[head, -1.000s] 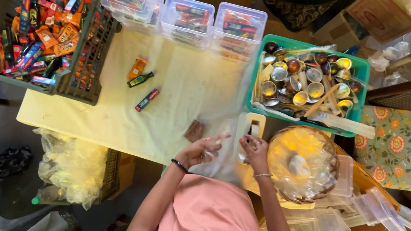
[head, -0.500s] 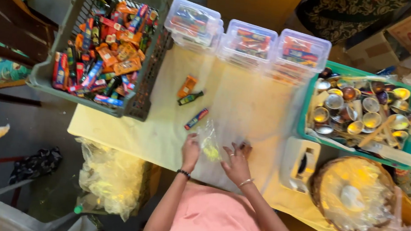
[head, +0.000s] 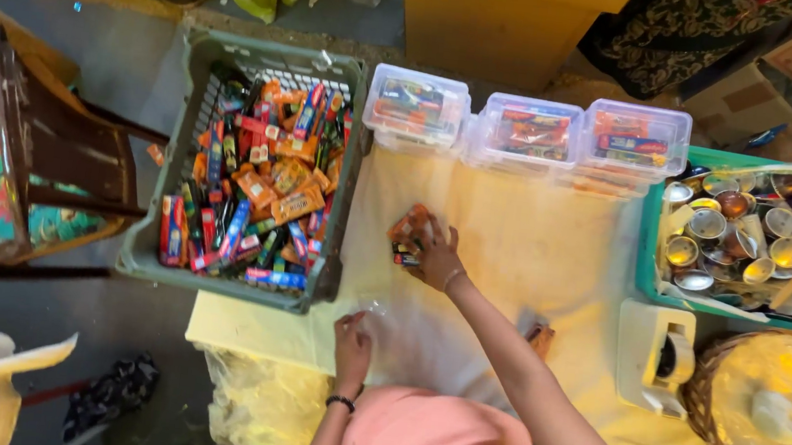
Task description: The person sorts and organizes various consumer goods, including lighters and packaged snack bars, into clear plastic bins and a large crate on a table.
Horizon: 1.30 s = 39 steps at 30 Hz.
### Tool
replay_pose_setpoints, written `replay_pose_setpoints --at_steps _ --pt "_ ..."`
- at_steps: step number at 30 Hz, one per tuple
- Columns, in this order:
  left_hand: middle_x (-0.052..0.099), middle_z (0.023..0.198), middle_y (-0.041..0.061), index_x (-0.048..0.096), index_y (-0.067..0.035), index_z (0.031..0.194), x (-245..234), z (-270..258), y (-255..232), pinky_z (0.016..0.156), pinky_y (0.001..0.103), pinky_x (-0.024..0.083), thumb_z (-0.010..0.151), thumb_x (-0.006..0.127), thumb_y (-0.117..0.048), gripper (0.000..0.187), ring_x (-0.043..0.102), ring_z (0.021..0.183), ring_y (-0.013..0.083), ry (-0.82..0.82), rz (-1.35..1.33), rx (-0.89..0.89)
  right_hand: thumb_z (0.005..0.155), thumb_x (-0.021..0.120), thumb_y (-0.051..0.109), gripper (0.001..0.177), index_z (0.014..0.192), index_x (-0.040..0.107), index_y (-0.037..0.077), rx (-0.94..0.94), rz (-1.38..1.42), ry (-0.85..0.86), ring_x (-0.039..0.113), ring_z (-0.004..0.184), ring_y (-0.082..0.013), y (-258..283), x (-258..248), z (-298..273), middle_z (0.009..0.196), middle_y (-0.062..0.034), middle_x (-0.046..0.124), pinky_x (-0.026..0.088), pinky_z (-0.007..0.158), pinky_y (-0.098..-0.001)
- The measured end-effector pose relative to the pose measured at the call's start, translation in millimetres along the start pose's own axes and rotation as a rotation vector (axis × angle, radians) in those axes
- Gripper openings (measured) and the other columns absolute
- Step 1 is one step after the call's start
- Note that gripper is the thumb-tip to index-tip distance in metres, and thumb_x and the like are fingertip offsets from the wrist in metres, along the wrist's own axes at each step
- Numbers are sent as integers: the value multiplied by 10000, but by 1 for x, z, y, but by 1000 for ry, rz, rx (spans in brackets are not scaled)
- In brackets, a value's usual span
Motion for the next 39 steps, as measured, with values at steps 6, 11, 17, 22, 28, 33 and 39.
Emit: replay_pose_setpoints --at_steps 6,11,17,22,28,33,39 --pt "424 1413 199 513 -38 1455 18 47 -53 954 405 504 853 642 16 618 539 1216 370 -64 28 293 835 661 561 781 1535 432 303 -137 68 41 216 1526 -348 -14 14 37 1594 -56 368 258 1072 -681" --pt "375 1438 245 552 -27 1303 18 77 -130 995 474 433 845 665 -56 473 458 1265 415 -216 131 346 776 763 528 661 1344 592 237 48 159 -225 365 1414 -346 -71 16 -38 1499 -88 455 356 1045 -604" --pt "501 1421 6 629 -248 1187 129 112 -71 1132 505 348 995 642 -183 203 409 1451 262 158 712 528 641 855 596 735 1175 650 135 567 179 -406 541 1194 -367 -158 0 -143 1370 -95 584 450 947 -516" --pt "358 1585 166 536 -261 1444 93 81 -148 996 591 331 857 723 -345 622 363 1365 390 214 617 787 708 863 568 927 1388 572 9 865 211 -491 575 1059 -399 -216 22 -214 1123 -224 621 466 948 -542" --pt "290 1598 188 481 -266 1469 101 73 -153 992 599 364 711 781 -574 871 354 1366 433 356 792 705 845 802 220 681 1441 515 57 1289 1107 -905 612 810 -178 -216 81 -290 998 -114 630 520 682 -333" --pt "443 1577 167 565 -80 1409 132 69 -92 1125 498 422 1001 637 -179 426 409 1459 423 191 712 957 858 816 91 422 1262 702 44 1210 1547 -686 560 719 -147 -137 109 -276 1001 -40 707 369 531 -327" --pt "516 1344 134 574 -58 1262 89 53 -164 1070 647 362 730 676 -203 561 396 1379 388 225 884 977 849 818 33 330 1161 727 -26 1187 1712 -627 672 853 -151 -105 191 -283 1007 -62 739 527 755 -297"
Point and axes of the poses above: each hand's wrist, its own z-axis towards the middle knuckle, its own x-axis out of the palm, y = z × x, the point moved 10 cm from there along z, towards the middle knuckle
